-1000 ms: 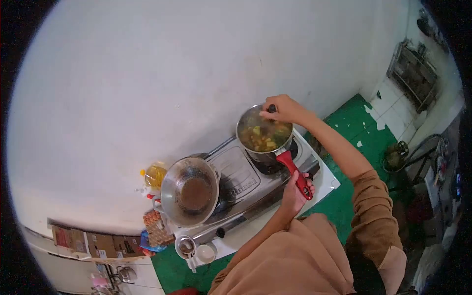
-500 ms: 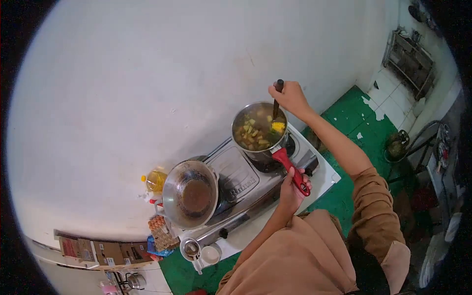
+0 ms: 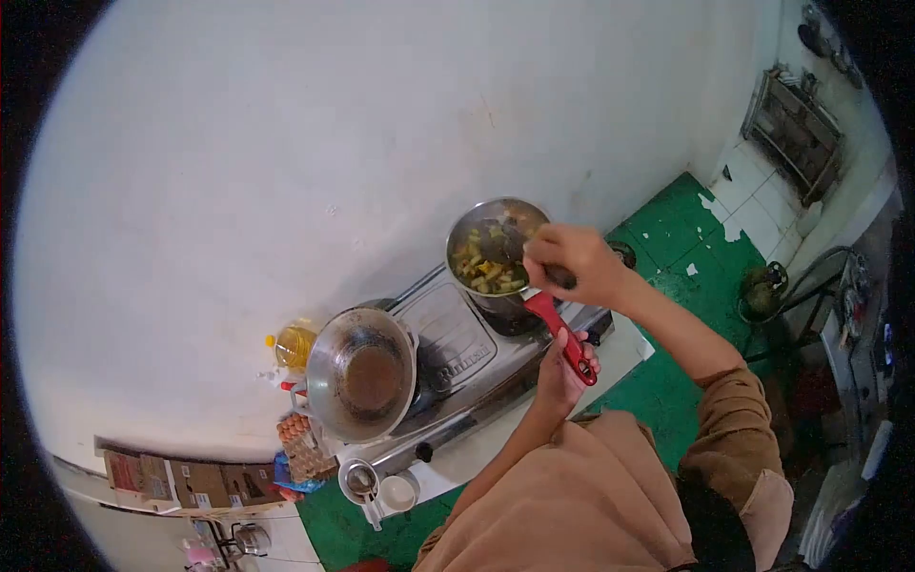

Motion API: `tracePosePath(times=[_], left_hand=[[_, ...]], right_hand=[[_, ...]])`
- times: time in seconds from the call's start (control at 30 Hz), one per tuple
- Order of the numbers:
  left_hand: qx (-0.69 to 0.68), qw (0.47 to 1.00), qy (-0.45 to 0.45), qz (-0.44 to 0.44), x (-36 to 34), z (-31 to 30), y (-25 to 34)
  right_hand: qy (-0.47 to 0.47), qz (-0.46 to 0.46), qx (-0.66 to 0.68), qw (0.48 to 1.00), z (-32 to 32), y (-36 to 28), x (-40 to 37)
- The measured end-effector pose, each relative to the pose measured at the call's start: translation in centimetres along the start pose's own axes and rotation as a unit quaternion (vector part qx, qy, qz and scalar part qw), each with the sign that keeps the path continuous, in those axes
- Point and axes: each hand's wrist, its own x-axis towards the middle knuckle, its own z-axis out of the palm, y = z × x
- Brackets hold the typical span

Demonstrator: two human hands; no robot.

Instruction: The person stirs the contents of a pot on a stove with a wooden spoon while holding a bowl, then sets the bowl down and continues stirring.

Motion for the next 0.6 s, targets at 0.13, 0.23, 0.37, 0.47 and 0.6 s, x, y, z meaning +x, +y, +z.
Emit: tracePosePath(times=[0.13, 0.23, 0.37, 0.47, 0.6], left_hand=[[0.005, 1.0, 0.017, 0.008, 0.0, 0.1, -0.1], [0.001, 1.0, 0.008, 0.01, 0.3, -0.3, -0.2], [0.011, 1.0, -0.003, 0.005, 0.3, -0.4, -0.2], [0.007, 1.0, 0.019, 0.003, 0.2, -0.1, -0.1], [0.011, 0.999, 0.027, 0.016, 0.1, 0.0, -0.4]], right_hand=[[-0.045, -0.097, -0.052, 0.993, -2.2, -1.3, -1.0], [-0.037, -0.114, -0.076, 0.99, -3.3, -2.7, -1.3], [-0.022, -0.094, -0.056, 0.994, -4.9, -4.0, -1.3], [-0.058, -0.071, -0.028, 0.995, -5.7, -4.8, -1.0], [-0.119, -0.056, -0.001, 0.991, -5.1, -4.3, -1.3]])
